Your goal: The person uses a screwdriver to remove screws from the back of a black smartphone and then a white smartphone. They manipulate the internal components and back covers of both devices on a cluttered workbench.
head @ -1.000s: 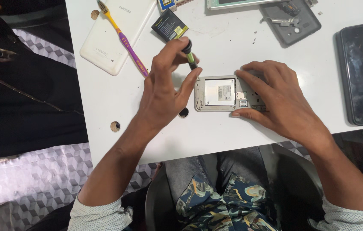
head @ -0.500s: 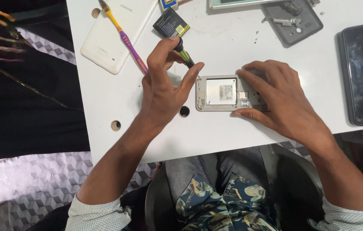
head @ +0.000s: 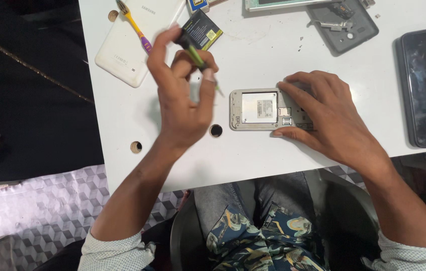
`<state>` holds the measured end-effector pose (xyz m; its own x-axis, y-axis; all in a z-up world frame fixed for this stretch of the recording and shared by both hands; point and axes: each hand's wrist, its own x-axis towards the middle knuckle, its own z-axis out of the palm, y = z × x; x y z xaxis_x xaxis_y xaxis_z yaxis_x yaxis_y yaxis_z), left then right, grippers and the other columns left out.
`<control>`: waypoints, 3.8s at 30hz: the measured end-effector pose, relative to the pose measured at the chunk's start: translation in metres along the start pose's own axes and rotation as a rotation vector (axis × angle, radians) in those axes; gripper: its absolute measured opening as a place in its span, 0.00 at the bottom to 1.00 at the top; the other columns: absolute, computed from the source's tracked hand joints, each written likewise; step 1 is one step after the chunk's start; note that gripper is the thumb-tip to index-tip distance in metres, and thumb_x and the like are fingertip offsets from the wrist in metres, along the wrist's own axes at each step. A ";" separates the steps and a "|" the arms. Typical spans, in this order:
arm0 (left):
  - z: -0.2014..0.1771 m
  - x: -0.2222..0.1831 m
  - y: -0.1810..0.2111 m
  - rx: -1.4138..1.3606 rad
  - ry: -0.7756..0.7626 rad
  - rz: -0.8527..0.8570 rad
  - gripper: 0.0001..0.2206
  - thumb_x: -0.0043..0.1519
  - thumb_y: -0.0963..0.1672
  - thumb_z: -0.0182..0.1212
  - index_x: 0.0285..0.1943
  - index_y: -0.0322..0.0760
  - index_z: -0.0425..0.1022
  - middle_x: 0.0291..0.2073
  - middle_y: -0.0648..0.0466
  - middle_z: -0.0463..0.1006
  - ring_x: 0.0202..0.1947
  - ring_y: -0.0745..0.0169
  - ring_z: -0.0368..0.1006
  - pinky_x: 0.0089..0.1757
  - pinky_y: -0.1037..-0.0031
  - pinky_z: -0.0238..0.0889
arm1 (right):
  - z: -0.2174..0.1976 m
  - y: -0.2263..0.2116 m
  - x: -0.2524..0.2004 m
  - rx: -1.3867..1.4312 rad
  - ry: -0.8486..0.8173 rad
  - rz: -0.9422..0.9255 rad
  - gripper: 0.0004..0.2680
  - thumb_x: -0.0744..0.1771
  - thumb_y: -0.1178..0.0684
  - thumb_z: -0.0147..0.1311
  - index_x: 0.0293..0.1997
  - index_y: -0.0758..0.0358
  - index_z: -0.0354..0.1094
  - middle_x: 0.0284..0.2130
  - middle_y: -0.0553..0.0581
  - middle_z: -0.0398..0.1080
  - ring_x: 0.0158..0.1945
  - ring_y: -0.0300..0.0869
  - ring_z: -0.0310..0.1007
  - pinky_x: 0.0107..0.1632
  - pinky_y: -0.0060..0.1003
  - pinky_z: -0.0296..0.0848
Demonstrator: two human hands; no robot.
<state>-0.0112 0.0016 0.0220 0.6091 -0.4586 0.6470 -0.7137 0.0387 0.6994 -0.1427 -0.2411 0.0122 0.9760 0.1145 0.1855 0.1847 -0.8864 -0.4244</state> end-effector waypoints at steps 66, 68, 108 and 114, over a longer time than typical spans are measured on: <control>-0.001 0.039 0.018 0.381 -0.591 -0.485 0.09 0.62 0.43 0.65 0.42 0.29 0.78 0.26 0.47 0.80 0.23 0.65 0.70 0.29 0.69 0.63 | -0.006 0.005 -0.006 0.042 0.082 -0.100 0.30 0.61 0.33 0.60 0.65 0.65 0.64 0.61 0.64 0.61 0.67 0.59 0.54 0.67 0.58 0.56; 0.000 0.038 0.019 0.399 -0.589 -0.495 0.08 0.61 0.43 0.66 0.42 0.30 0.80 0.26 0.47 0.80 0.24 0.65 0.71 0.30 0.69 0.63 | -0.005 0.006 -0.005 0.044 0.082 -0.099 0.30 0.61 0.33 0.61 0.65 0.65 0.63 0.61 0.64 0.61 0.67 0.59 0.54 0.67 0.58 0.55; 0.105 0.118 -0.057 0.445 -0.575 -0.177 0.09 0.66 0.44 0.61 0.40 0.30 0.73 0.31 0.40 0.78 0.37 0.36 0.73 0.41 0.53 0.64 | -0.014 0.008 -0.008 0.124 0.164 -0.169 0.29 0.61 0.36 0.63 0.62 0.70 0.63 0.57 0.64 0.63 0.62 0.57 0.59 0.66 0.55 0.57; 0.111 0.119 -0.048 0.410 -0.617 -0.154 0.09 0.65 0.44 0.61 0.40 0.28 0.74 0.29 0.40 0.77 0.32 0.39 0.74 0.38 0.55 0.65 | -0.012 0.010 -0.009 0.120 0.174 -0.171 0.30 0.61 0.36 0.63 0.61 0.72 0.63 0.57 0.65 0.62 0.62 0.57 0.59 0.66 0.55 0.56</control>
<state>0.0572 -0.1536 0.0323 0.4946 -0.8505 0.1791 -0.7810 -0.3445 0.5209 -0.1510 -0.2561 0.0174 0.8967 0.1702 0.4087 0.3677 -0.8004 -0.4735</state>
